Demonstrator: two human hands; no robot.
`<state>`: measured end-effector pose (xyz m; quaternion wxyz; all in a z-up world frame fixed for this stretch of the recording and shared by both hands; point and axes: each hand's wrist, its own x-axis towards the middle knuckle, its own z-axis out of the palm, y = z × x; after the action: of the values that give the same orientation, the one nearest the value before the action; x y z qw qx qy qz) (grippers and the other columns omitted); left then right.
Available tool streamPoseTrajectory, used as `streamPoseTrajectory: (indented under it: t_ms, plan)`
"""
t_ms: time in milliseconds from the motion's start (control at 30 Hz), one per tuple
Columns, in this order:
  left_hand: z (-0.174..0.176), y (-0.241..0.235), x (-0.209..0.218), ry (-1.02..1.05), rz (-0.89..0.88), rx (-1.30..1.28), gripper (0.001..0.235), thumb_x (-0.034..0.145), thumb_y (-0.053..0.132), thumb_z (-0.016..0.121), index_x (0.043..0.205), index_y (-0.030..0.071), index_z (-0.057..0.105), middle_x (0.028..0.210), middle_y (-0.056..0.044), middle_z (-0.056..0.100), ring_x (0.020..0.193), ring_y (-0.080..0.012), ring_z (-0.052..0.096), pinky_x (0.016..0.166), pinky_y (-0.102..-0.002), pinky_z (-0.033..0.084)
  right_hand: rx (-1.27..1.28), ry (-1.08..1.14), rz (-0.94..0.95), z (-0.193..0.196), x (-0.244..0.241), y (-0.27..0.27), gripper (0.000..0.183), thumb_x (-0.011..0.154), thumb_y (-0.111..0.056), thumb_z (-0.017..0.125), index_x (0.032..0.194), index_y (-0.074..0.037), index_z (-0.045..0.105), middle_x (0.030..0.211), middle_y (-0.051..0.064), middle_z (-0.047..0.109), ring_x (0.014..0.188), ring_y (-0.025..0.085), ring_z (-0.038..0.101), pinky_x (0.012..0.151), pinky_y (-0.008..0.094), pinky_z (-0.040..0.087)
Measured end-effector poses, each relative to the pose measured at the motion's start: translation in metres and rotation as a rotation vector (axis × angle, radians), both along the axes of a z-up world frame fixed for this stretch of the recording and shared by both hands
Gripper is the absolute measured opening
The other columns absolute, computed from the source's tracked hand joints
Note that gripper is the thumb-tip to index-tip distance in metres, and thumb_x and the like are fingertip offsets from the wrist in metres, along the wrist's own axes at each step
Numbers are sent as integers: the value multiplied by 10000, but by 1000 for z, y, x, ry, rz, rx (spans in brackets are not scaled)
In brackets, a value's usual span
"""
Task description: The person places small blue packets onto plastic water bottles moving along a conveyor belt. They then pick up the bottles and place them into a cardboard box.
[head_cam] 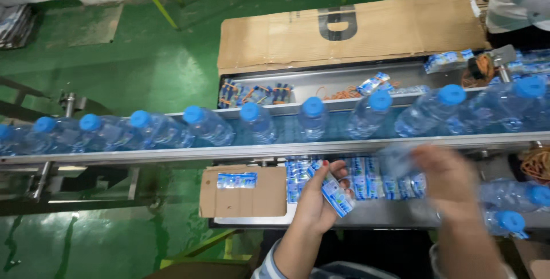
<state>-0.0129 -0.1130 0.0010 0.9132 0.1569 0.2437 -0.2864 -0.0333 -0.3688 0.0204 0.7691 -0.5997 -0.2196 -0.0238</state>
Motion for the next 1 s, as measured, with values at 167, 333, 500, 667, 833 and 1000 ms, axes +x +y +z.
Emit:
streamPoseTrajectory:
  t_ms: [167, 333, 500, 667, 833, 1000]
  plan:
    - [19, -8, 3, 9, -93, 159, 365, 1060, 127, 471, 1271, -106, 656, 1279, -266, 640, 1119, -309, 629, 922, -479, 585, -1102, -495, -1176, 42, 61, -53, 256, 1296, -9, 608, 1098, 70, 749, 1098, 222, 705, 1026, 396, 636, 934, 473, 463]
    - [20, -7, 1, -149, -142, 309, 395, 1049, 234, 544, 1311, -9, 715, 1126, -149, 744, 1026, -274, 705, 859, -404, 570, -937, -255, -985, 44, 84, 16, 298, 935, -51, 847, 1028, 32, 576, 1143, 232, 715, 1009, 336, 704, 815, 371, 546]
    - [19, -4, -2, -140, -89, 305, 514, 1006, 316, 603, 1388, -20, 677, 993, -86, 718, 876, -201, 692, 778, -319, 545, -1054, -43, -861, 47, 79, 54, 1030, 722, -261, 927, 1528, 15, 348, 1430, 238, 548, 1178, 437, 617, 1008, 467, 476]
    - [8, -8, -8, -354, 31, 881, 244, 900, 244, 752, 1001, 49, 856, 990, -68, 843, 944, -154, 759, 917, -331, 571, -873, -46, -687, 50, 35, 55, 754, 786, -692, 573, 1181, -49, 558, 1225, 159, 560, 1166, 323, 584, 1045, 462, 458]
    - [1, -22, -11, -338, 0, 970, 207, 804, 212, 845, 949, 63, 837, 950, -93, 847, 887, -193, 801, 866, -332, 623, -553, 763, -317, -13, -24, 77, 284, 822, -135, 795, 1098, -101, 738, 1005, 76, 817, 863, 204, 830, 826, 304, 632]
    - [36, -21, -12, -256, -263, 954, 204, 809, 238, 859, 927, 83, 799, 920, -76, 827, 860, -217, 777, 847, -373, 586, -227, 633, -265, -20, -38, 51, 285, 867, -14, 748, 1144, -64, 705, 1023, 94, 764, 954, 174, 749, 859, 308, 592]
